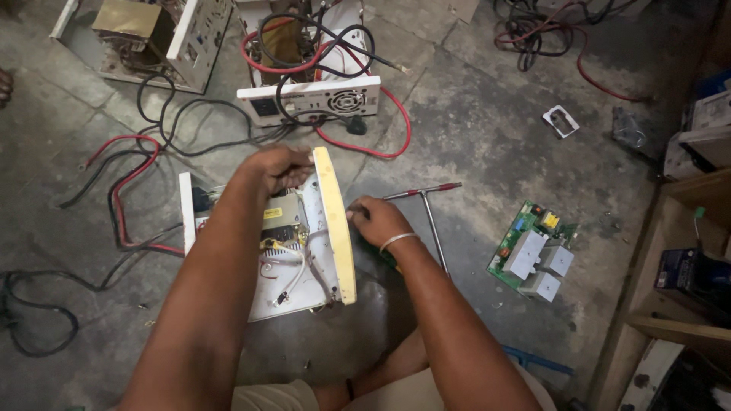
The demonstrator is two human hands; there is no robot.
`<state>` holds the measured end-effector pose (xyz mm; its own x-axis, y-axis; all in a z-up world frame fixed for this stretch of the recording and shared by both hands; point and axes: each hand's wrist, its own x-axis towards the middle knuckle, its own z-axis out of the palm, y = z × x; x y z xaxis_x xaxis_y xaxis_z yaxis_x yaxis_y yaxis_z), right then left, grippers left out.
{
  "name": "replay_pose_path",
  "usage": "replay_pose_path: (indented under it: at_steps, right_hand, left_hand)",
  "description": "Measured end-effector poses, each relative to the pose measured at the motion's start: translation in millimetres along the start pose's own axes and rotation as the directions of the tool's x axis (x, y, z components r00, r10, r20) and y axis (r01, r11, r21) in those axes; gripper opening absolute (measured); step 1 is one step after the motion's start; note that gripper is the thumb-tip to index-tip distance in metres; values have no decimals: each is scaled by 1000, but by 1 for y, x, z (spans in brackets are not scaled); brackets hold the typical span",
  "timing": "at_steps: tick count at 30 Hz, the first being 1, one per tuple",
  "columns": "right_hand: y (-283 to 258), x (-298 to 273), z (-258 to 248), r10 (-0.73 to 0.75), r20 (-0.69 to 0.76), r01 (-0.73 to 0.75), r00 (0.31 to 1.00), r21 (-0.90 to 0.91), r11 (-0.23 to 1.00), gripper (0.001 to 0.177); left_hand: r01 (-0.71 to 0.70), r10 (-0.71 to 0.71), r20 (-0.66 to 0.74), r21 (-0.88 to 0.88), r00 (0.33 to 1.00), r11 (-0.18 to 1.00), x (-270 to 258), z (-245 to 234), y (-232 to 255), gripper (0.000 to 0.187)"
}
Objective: The person sits on the floor and repairs an electronic device by opening the casing, manipulating internal wires, and using a screwdriver to remove a circuit board. The person then places the casing aside and moves to another device.
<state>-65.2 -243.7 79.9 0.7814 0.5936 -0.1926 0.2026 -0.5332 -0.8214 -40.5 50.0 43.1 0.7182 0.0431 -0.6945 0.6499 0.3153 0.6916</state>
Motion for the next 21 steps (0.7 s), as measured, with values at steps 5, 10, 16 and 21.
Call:
replay_pose_path:
  at_steps: [5,10,16,21]
  right_hand:
    - [2,1,1,14,-4,-14,1000,-1,1000,25]
    - [15,4,4,-18,4,18,1000,-20,1000,26]
    - [35,16,3,-155,-45,153,987,-59,987,28]
    - [46,25,-4,-165,-57,153,985,-172,973,34]
  left_hand:
    - [111,-105,79,-78,991,991,11,-8,-3,21]
    - [140,-128,201,-50,971,989,23,-17,-5,20]
    - [-95,234,-124,663,964,743,-39,-9,39,27]
    - [-506,502,191,597,844,623,-195,-20,-3,40]
